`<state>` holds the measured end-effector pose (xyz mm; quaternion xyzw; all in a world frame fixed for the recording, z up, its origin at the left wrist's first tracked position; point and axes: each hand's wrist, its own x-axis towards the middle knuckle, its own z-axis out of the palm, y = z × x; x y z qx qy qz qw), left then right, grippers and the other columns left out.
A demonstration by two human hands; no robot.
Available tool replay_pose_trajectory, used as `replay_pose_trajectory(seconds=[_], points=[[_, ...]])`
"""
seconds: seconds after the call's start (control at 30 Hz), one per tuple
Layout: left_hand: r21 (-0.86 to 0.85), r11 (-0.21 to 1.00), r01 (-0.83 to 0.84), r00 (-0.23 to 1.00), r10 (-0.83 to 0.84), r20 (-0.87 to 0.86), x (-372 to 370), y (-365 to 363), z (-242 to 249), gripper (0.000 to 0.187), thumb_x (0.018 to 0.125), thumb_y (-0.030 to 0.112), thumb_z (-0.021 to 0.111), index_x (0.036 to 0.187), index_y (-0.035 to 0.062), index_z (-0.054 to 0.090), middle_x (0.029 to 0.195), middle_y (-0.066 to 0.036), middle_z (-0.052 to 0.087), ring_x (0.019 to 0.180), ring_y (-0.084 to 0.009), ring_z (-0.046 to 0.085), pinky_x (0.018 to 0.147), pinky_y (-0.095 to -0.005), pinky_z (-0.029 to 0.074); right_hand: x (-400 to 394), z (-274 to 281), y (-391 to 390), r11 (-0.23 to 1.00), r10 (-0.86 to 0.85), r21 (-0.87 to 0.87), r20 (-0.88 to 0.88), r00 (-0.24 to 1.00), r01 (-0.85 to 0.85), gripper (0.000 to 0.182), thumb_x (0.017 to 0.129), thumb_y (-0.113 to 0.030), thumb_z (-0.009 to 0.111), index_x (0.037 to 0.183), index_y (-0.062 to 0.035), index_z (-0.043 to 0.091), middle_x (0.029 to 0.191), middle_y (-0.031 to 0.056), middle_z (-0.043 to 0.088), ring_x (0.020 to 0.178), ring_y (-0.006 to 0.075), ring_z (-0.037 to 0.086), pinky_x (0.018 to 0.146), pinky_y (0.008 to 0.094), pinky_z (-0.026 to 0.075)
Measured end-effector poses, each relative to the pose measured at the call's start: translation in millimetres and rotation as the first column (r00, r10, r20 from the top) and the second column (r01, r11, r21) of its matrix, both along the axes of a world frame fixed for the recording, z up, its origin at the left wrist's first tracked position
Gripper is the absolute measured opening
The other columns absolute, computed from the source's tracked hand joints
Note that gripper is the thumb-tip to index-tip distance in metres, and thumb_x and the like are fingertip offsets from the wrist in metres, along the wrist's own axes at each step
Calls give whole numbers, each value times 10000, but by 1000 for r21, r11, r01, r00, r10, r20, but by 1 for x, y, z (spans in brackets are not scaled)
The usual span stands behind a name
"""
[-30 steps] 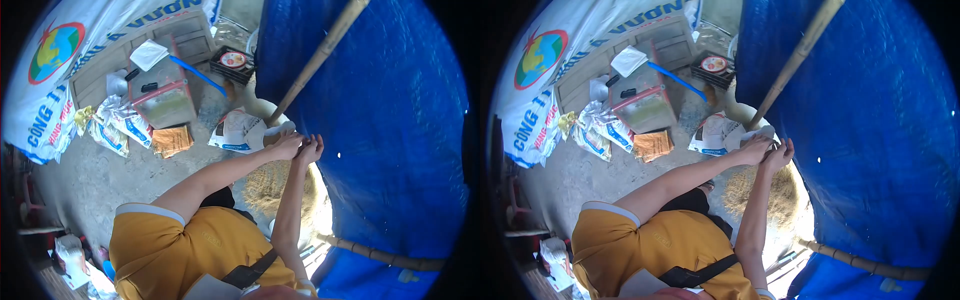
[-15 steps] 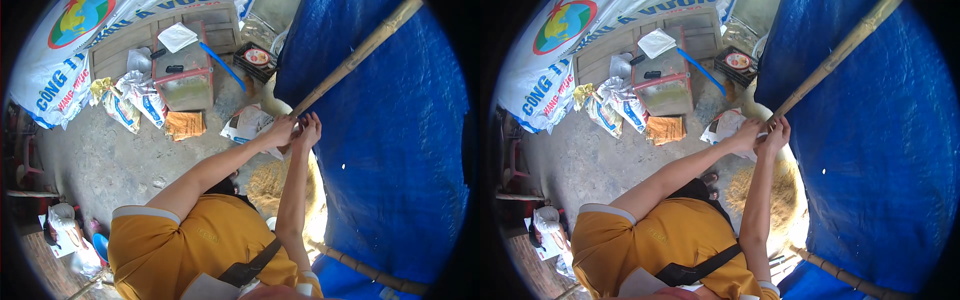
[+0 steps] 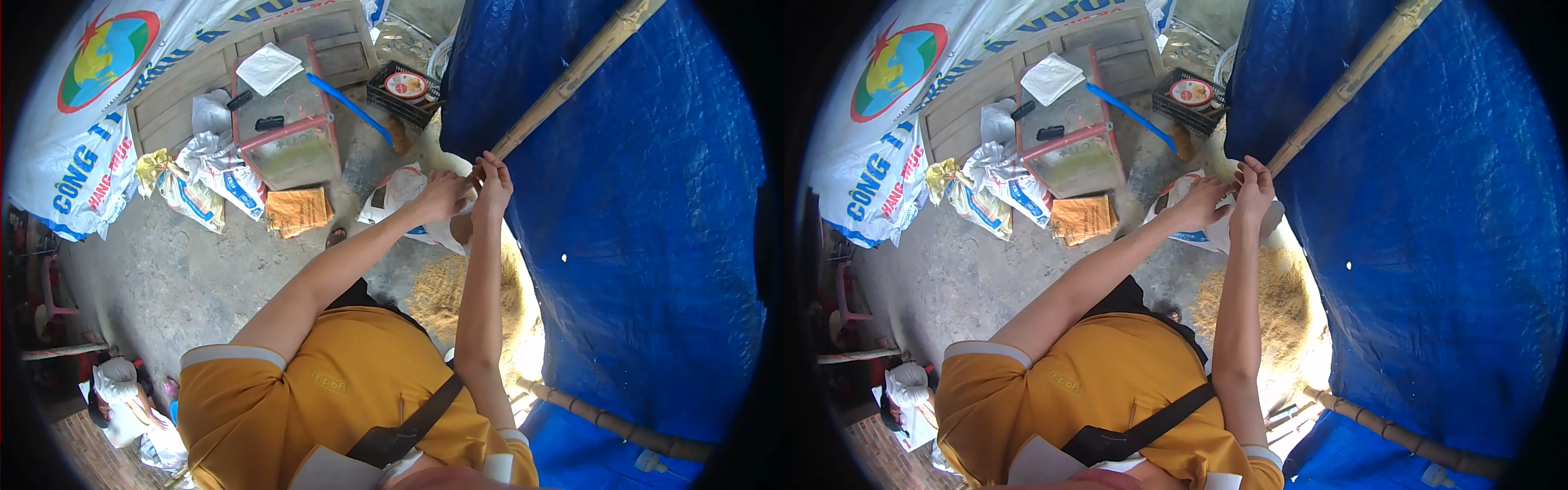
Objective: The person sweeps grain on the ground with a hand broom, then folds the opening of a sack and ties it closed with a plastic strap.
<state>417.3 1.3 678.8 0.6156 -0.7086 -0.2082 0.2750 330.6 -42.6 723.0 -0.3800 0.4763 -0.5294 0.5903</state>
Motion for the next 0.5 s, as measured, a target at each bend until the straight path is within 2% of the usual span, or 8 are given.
replay_pose_trajectory(seconds=[0.13,0.17,0.23,0.3,0.37,0.5], points=[[47,996,82,990,-86,112,51,-30,-5,342,692,172,572,1018,86,513,961,-133,518,983,-301,436,848,-440,309,27,-10,-16,1000,-8,-5,-59,998,8,122,770,-78,488,869,-62,559,759,19,567,640,75,516,575,207,431],[46,994,100,988,-105,113,69,-42,-11,342,692,172,572,1018,86,513,961,-133,518,983,-301,436,848,-440,309,34,-19,-22,999,38,-10,-76,996,-39,129,780,-76,473,877,-58,555,764,24,568,639,79,519,572,206,432],[31,996,85,981,-89,173,113,-74,-35,302,669,165,578,961,99,547,941,-131,535,960,-299,458,832,-436,329,51,-25,-33,995,98,-21,-143,985,-102,153,803,-72,426,898,-41,542,771,42,569,630,88,529,563,205,436],[-84,988,132,973,-113,201,171,-110,-73,299,646,182,587,932,104,553,924,-135,542,937,-299,474,817,-426,349,69,-26,-44,995,69,-51,-207,976,-81,153,805,-74,425,900,-35,539,767,46,566,628,89,529,564,206,438],[19,1000,16,946,-21,323,230,-134,-73,337,634,202,587,951,99,542,942,-146,532,963,-309,456,813,-455,347,87,-23,-55,996,31,-75,-317,948,-57,159,810,-75,417,904,-18,532,758,50,559,622,93,530,572,208,444],[65,978,-199,800,124,587,353,-178,-104,398,623,197,588,991,65,509,1038,-145,490,1043,-314,400,845,-525,297,127,-38,-71,998,-48,-55,-305,951,32,162,814,-77,420,913,-10,529,758,47,558,625,88,529,569,208,445]])
